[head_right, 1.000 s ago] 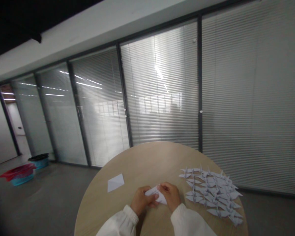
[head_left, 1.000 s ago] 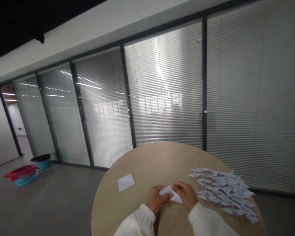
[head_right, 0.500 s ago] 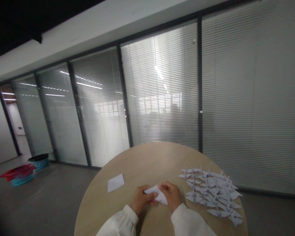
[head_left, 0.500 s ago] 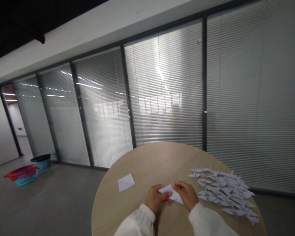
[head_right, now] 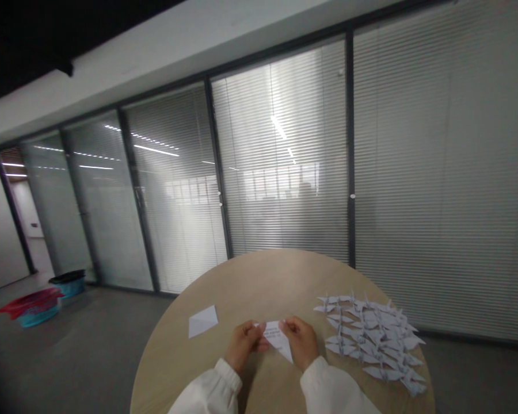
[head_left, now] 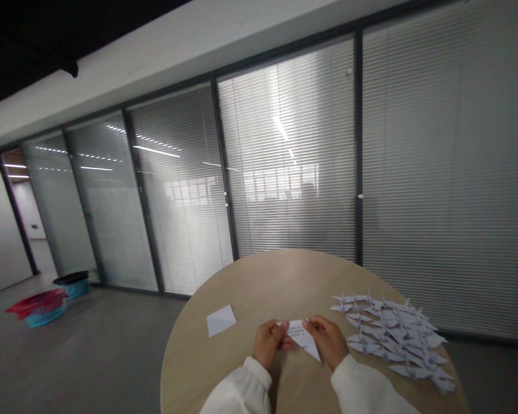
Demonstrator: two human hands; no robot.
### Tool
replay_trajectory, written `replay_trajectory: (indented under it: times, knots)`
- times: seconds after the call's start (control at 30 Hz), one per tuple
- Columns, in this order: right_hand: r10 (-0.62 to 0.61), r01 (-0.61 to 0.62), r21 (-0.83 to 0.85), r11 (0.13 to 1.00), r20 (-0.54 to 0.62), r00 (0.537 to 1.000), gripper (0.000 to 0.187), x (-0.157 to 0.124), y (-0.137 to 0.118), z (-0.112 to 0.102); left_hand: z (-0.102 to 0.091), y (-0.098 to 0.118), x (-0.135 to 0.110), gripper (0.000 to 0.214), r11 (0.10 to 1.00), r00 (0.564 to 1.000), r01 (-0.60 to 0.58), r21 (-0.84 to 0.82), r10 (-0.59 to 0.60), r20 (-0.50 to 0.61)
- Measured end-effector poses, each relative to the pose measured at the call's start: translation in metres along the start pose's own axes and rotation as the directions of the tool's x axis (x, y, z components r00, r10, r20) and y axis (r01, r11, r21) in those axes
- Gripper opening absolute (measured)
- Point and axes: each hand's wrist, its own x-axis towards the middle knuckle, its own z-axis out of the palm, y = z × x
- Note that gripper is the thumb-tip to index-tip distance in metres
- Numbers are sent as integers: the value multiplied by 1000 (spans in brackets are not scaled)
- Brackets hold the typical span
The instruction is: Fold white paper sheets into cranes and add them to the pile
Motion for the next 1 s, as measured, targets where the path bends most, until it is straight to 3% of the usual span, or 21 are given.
replay_trajectory:
  times: [0.2,0.47,0.57,0.67,0.73,0.9,1.0]
  knots:
    - [-5,4,26,1000,13,1000,42,-1,-3,0,2,0,-2,45,999,999,-23,-27,24,22]
    - [61,-71,49,996,183,981,42,-1,0,3,-1,4,2,43,988,980,-138,74,147,-135]
    - [49,-61,72,996,159,986,41,-1,0,1,1,4,1,44,994,994,-70,81,76,-73]
    - [21,-32,90,995,112,994,42,-1,-2,-2,5,1,-3,45,993,996,4,120,-15,84]
    - [13,-22,83,996,104,995,43,-1,-4,-3,6,0,-5,45,985,989,-19,169,-6,145]
    - [22,-38,114,993,139,990,44,-2,-7,-2,4,3,-8,43,960,990,-119,254,94,109]
    - [15,-33,137,990,130,991,43,-3,-8,-2,6,5,-9,45,971,989,-84,222,55,138]
